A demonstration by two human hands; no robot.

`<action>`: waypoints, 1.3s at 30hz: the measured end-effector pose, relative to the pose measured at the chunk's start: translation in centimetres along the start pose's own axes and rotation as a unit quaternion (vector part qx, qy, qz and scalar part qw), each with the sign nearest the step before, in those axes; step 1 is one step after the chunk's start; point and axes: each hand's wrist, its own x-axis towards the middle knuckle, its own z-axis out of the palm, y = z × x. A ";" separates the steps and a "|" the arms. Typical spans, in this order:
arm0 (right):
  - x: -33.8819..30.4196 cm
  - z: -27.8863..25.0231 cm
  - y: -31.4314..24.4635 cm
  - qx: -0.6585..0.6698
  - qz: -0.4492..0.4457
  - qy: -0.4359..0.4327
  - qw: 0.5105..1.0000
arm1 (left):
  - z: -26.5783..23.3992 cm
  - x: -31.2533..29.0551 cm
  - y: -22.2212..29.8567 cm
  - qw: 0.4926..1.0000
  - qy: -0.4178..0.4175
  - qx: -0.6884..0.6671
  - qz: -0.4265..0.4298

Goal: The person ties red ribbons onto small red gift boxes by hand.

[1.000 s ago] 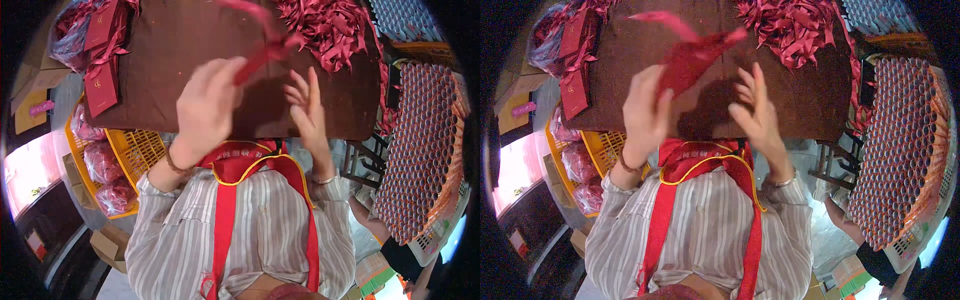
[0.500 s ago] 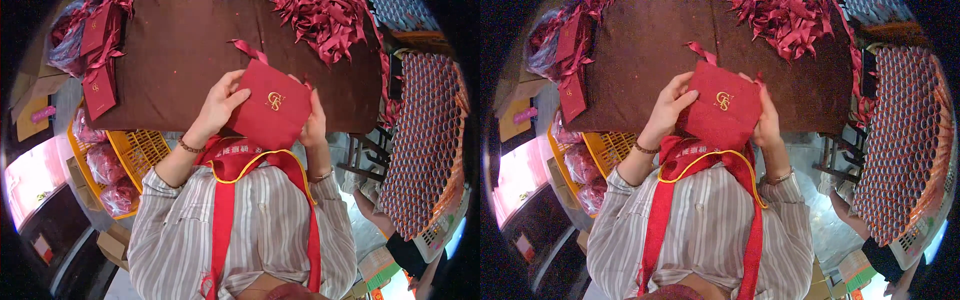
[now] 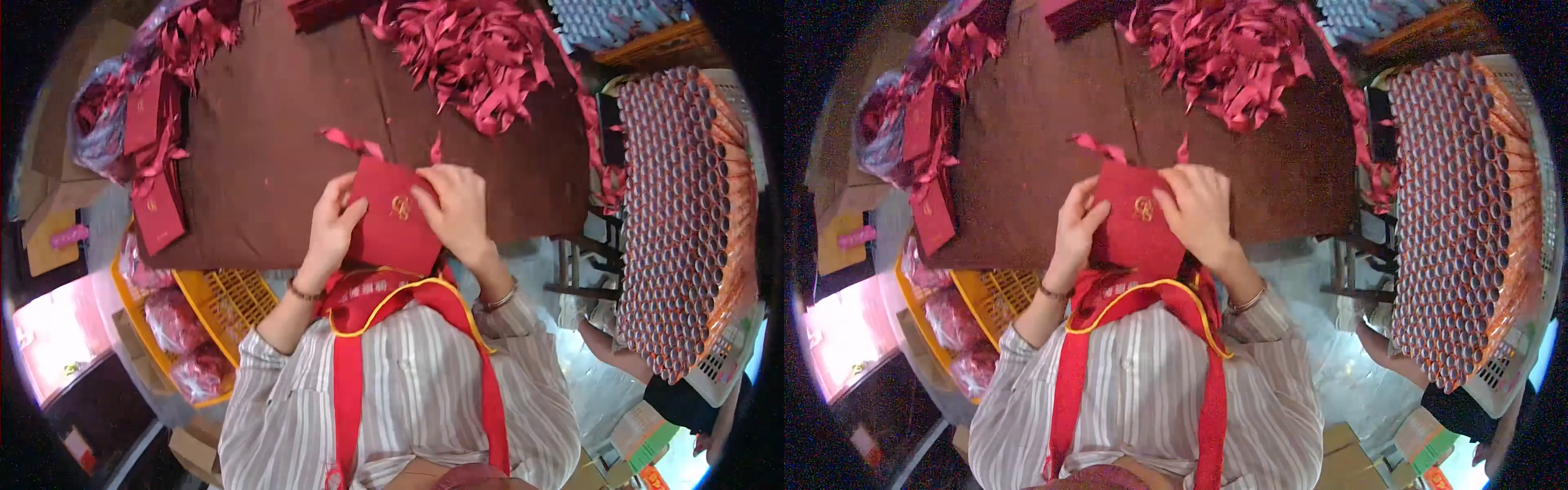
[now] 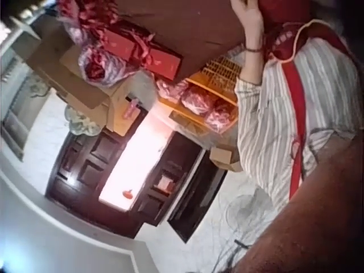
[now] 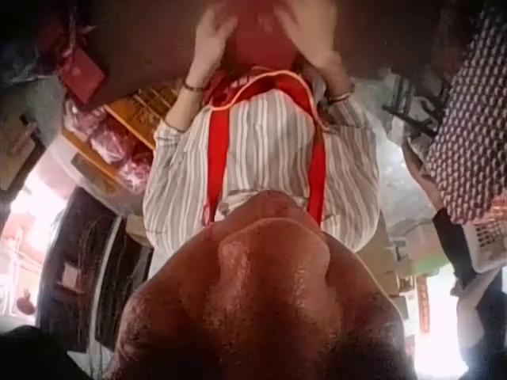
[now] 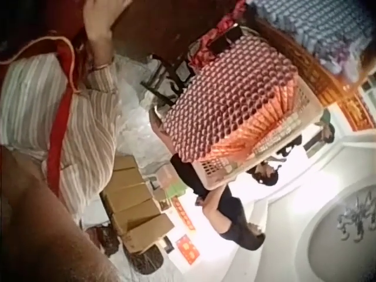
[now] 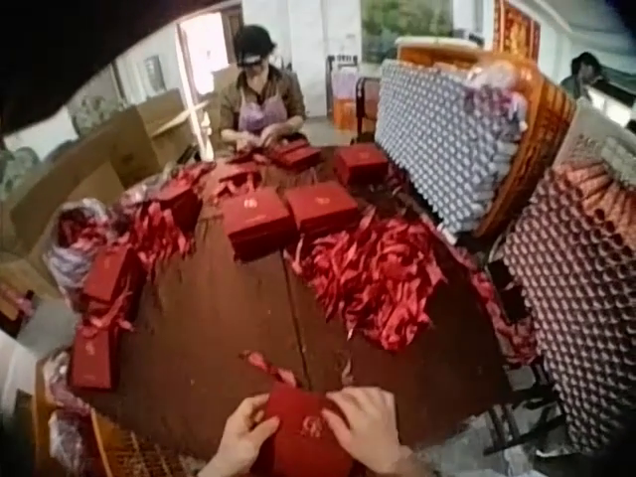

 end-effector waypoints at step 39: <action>1.7 -0.9 1.1 0.340 0.155 -0.008 0.928 | -10.4 7.8 6.0 0.881 0.059 0.404 0.238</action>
